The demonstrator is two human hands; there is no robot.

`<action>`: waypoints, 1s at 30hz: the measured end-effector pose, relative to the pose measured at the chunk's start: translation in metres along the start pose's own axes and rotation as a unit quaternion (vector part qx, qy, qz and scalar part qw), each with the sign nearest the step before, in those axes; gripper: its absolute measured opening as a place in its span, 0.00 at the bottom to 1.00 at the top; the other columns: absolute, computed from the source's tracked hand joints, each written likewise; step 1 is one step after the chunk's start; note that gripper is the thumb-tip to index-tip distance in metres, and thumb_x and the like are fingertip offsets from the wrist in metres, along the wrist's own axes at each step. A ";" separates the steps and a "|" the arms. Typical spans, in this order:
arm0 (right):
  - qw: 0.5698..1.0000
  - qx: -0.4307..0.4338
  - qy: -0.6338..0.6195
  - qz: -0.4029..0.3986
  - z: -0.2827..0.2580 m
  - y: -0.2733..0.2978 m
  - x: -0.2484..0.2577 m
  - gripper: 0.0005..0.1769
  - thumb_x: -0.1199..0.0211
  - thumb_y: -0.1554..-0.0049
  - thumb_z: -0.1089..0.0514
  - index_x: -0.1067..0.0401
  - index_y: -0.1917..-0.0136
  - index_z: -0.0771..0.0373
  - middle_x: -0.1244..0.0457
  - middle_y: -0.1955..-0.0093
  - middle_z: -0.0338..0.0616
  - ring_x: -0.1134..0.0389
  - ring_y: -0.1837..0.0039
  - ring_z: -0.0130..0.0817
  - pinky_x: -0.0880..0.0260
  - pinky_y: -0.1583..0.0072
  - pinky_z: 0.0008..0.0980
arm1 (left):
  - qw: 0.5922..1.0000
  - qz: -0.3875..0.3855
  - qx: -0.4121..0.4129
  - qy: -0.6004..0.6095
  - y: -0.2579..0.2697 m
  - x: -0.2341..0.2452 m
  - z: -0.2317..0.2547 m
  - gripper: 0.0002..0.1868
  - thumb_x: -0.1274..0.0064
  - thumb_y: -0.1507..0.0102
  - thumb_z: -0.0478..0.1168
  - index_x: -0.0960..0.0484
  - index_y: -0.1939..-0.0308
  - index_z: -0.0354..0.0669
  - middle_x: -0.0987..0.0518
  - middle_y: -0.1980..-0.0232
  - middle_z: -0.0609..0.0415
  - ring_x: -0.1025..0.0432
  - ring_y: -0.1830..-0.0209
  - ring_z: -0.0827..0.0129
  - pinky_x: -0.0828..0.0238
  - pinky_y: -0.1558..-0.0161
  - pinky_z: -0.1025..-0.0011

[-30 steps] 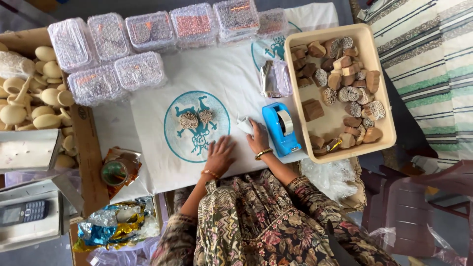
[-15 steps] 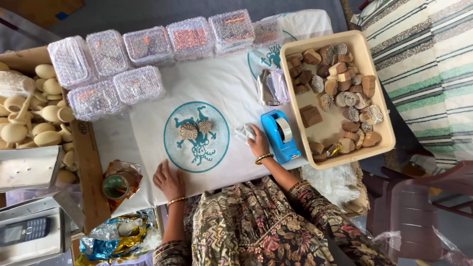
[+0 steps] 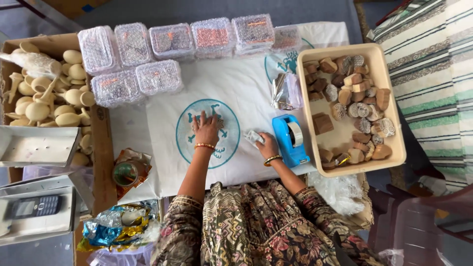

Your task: The person wraps small wooden items in bubble wrap and places them into small plastic containers. They then place the containers into a larger box. The person also handles a roll of tape and a blue tape dispenser.

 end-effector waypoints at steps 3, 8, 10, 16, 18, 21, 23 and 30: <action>1.000 -0.004 -0.030 -0.007 0.000 0.004 0.002 0.19 0.32 0.51 0.60 0.24 0.45 0.61 0.31 0.48 0.51 0.30 0.44 0.50 0.31 0.43 0.43 | 0.997 -0.049 -0.001 -0.059 0.005 -0.005 0.013 0.30 0.47 0.41 0.33 0.26 0.32 0.48 0.27 0.37 0.53 0.40 0.28 0.52 0.57 0.25 0.43; 0.996 -0.019 -0.088 0.008 -0.035 0.011 0.004 0.21 0.34 0.49 0.61 0.26 0.41 0.64 0.32 0.47 0.52 0.30 0.43 0.50 0.31 0.43 0.41 | 0.996 -0.088 -0.011 0.004 0.024 -0.006 0.044 0.16 0.43 0.46 0.32 0.19 0.54 0.46 0.26 0.45 0.46 0.32 0.39 0.49 0.39 0.33 0.51; 0.990 -0.011 -0.124 0.066 -0.071 0.014 0.016 0.21 0.36 0.45 0.63 0.28 0.38 0.66 0.35 0.47 0.54 0.32 0.44 0.51 0.31 0.44 0.40 | 0.981 -0.077 0.082 0.161 0.037 -0.029 0.044 0.11 0.45 0.39 0.31 0.18 0.53 0.46 0.25 0.47 0.45 0.26 0.49 0.48 0.26 0.47 0.54; 0.961 -0.009 -0.252 0.118 -0.082 -0.023 0.024 0.21 0.47 0.39 0.65 0.31 0.33 0.67 0.33 0.41 0.48 0.31 0.41 0.38 0.31 0.40 0.34 | 0.684 -0.126 0.219 0.684 0.063 -0.104 0.087 0.21 0.50 0.33 0.38 0.29 0.36 0.45 0.22 0.43 0.54 0.24 0.47 0.69 0.21 0.50 0.68; 0.951 -0.039 -0.293 0.093 -0.085 -0.030 0.023 0.20 0.46 0.37 0.62 0.30 0.33 0.66 0.32 0.44 0.45 0.31 0.44 0.32 0.30 0.42 0.32 | 0.658 -0.093 0.201 0.720 0.058 -0.111 0.081 0.18 0.51 0.32 0.37 0.29 0.38 0.40 0.22 0.44 0.54 0.24 0.47 0.69 0.20 0.50 0.68; 0.935 -0.062 -0.347 0.049 -0.098 -0.023 0.013 0.19 0.44 0.35 0.57 0.29 0.34 0.66 0.30 0.47 0.41 0.32 0.47 0.24 0.30 0.45 0.29 | 0.633 -0.016 0.216 0.744 0.051 -0.112 0.062 0.16 0.53 0.30 0.36 0.29 0.39 0.36 0.21 0.46 0.53 0.24 0.50 0.70 0.20 0.51 0.69; 0.931 -0.051 -0.360 0.035 -0.110 -0.020 0.010 0.18 0.43 0.34 0.56 0.28 0.34 0.66 0.30 0.48 0.40 0.33 0.47 0.21 0.30 0.45 0.28 | 0.635 0.029 0.243 0.733 0.045 -0.109 0.049 0.16 0.54 0.29 0.37 0.29 0.37 0.37 0.21 0.48 0.53 0.24 0.53 0.70 0.21 0.53 0.70; 0.915 -0.087 -0.393 0.011 -0.103 -0.020 0.008 0.20 0.45 0.33 0.52 0.27 0.35 0.67 0.30 0.51 0.35 0.34 0.49 0.19 0.31 0.45 0.26 | 0.701 -0.011 0.231 0.675 0.043 -0.063 0.060 0.12 0.50 0.30 0.36 0.26 0.43 0.36 0.21 0.53 0.53 0.25 0.57 0.73 0.23 0.58 0.74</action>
Point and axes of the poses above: each hand's wrist, its own y-axis away from the middle knuckle, its own x-axis out of the back of the hand, z = x × y, the point moved 9 cm from there along -y, towards the middle knuckle
